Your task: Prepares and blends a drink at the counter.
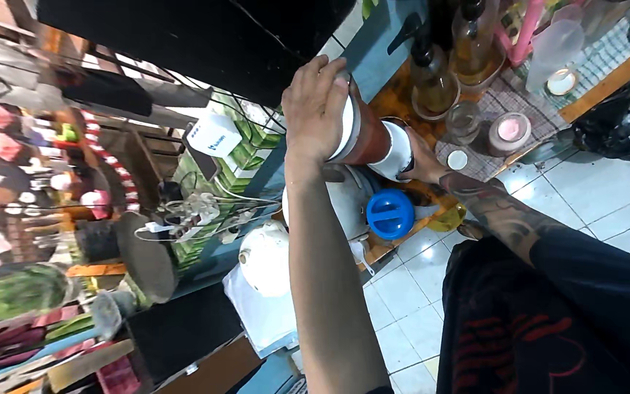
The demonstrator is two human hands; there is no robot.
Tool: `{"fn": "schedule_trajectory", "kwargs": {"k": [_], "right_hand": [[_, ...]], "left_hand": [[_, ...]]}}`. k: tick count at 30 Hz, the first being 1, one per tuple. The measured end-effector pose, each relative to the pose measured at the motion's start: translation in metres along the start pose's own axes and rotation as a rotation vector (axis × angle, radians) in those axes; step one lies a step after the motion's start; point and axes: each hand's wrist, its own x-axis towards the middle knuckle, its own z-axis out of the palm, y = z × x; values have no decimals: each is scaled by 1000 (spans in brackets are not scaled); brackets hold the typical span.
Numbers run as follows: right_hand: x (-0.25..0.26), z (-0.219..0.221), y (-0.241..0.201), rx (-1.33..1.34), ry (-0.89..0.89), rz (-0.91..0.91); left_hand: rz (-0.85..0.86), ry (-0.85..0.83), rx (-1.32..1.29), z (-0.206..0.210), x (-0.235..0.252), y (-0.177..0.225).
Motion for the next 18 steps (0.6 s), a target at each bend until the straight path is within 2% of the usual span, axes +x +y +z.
{"fn": "schedule_trajectory", "kwargs": {"k": [18], "right_hand": [[0,-3,5,-82,-24,-13]], "left_hand": [[-10,8,14,1,-1,3]]}}
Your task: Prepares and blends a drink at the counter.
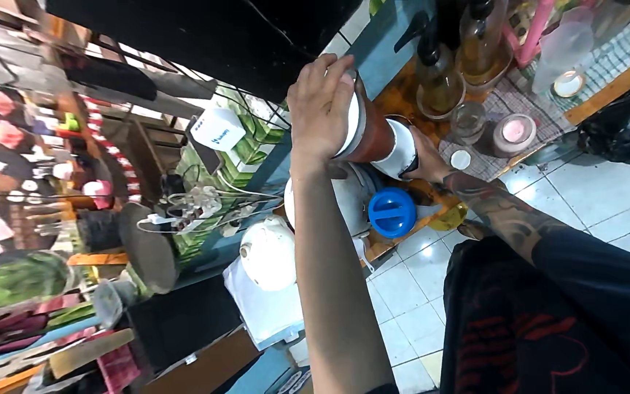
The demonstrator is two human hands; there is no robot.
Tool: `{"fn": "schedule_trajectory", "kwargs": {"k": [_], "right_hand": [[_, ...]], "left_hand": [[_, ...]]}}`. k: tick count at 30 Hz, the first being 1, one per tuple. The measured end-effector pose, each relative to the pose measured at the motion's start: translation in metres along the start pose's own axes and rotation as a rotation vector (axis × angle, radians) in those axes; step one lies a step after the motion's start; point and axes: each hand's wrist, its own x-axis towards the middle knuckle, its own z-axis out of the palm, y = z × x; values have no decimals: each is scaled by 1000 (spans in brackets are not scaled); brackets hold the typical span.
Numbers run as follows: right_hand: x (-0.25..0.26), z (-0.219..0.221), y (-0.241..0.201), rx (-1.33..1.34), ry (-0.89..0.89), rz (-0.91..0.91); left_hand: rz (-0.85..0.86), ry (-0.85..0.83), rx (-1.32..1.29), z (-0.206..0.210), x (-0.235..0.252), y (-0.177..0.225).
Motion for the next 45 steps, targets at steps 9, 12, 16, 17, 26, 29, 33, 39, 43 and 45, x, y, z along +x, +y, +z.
{"fn": "schedule_trajectory", "kwargs": {"k": [9,12,16,17,26,29,33,39,43,45], "right_hand": [[0,-2,1,-18,12,9],[0,-2,0,-31,12,18],[-1,5,-1,-79,41,40],[-1,7,-1,-92,47,47],[-2,6,-6,-113,61,33],[-1,9,0,-142,69,26],[-2,7,-4,-123,53,34],[-1,8,-1,-116,56,8],[-2,5,-3,-111,45,12],[-2,6,-3,-116,56,3]], "left_hand": [[13,19,-50,1,0,-1],[14,22,-61,1,0,-1],[-11,3,-61,-1,-1,1],[-13,0,-63,-1,-2,1],[11,16,-54,1,0,-2],[9,11,-66,2,1,-2],[7,1,-65,1,1,-2],[15,26,-47,1,1,-3],[7,26,-43,1,1,-1],[4,16,-30,0,1,-3]]}}
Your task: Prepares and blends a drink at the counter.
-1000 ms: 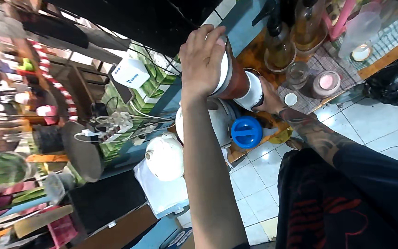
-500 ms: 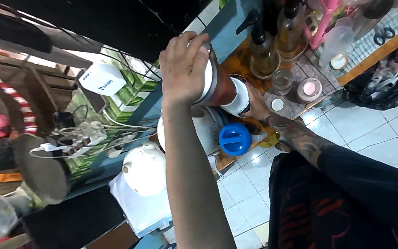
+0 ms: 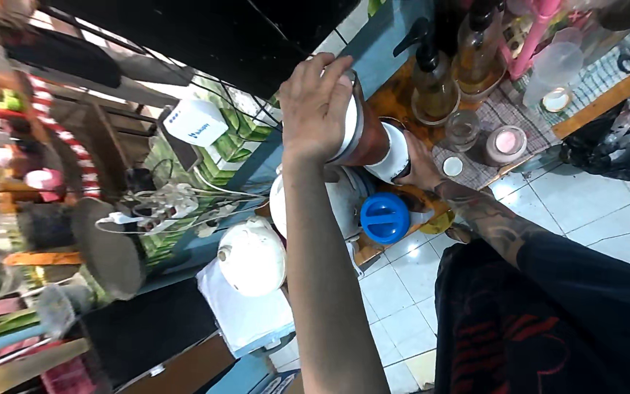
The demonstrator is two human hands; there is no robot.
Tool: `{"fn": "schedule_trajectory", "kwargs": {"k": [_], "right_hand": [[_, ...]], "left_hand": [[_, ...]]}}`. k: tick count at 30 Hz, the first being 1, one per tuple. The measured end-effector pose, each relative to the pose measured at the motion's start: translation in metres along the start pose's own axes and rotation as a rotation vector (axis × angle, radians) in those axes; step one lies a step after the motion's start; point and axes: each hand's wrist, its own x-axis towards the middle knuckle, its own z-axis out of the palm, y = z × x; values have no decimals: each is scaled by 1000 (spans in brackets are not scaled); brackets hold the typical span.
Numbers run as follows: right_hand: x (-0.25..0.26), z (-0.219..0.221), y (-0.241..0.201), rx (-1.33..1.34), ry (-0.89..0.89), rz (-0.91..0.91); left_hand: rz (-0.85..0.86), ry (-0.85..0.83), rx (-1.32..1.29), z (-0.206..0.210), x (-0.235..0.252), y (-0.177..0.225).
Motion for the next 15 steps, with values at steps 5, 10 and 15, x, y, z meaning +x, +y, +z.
{"fn": "schedule_trajectory", "kwargs": {"k": [5,10,15], "right_hand": [[0,-3,-1,8,-19,16],[1,-4,-1,11,-22,11],[2,0,1,-11,-9,18]], "left_hand": [[24,5,14,1,1,-2],[53,25,6,0,0,-1],[49,20,4,1,0,-2]]}}
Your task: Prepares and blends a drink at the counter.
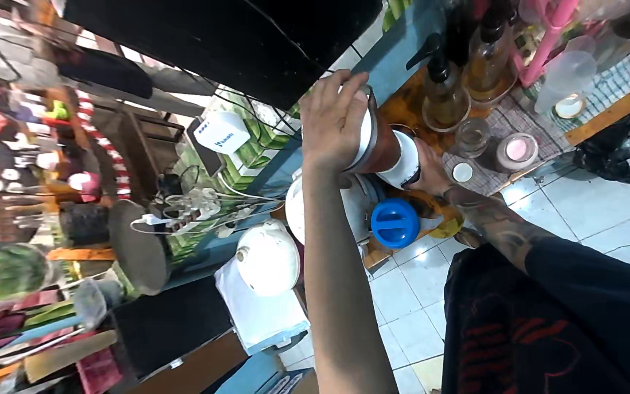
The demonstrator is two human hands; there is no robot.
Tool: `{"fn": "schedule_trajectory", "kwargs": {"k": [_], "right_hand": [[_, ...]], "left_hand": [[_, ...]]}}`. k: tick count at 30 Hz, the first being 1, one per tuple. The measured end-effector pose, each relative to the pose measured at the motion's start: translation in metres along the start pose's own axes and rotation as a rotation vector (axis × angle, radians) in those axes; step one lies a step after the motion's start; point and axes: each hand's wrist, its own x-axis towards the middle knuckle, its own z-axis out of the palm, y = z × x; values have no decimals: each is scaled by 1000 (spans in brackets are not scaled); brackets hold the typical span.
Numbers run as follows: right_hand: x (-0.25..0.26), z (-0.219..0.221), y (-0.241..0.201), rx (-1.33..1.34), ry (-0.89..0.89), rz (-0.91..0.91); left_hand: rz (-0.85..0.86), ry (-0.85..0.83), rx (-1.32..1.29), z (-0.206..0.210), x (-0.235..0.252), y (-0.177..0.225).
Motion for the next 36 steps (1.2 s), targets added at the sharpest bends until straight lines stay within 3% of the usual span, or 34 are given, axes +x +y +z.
{"fn": "schedule_trajectory", "kwargs": {"k": [18,23,26,30,33,36], "right_hand": [[1,1,0,32,10,25],[4,-15,-7,121,-36,24],[3,-42,-35,358,56,18],[7,-107,-85,570,118,-205],[24,-169,-123,391,41,-384],[52,-212,-162,30,-92,-501]], "left_hand": [[7,50,12,3,0,1],[4,77,-7,2,-2,1],[19,211,-100,3,-6,-3],[-91,467,-234,-4,-27,-2],[-165,495,-361,-8,-57,-7],[-88,429,-365,1,-92,-18]]}}
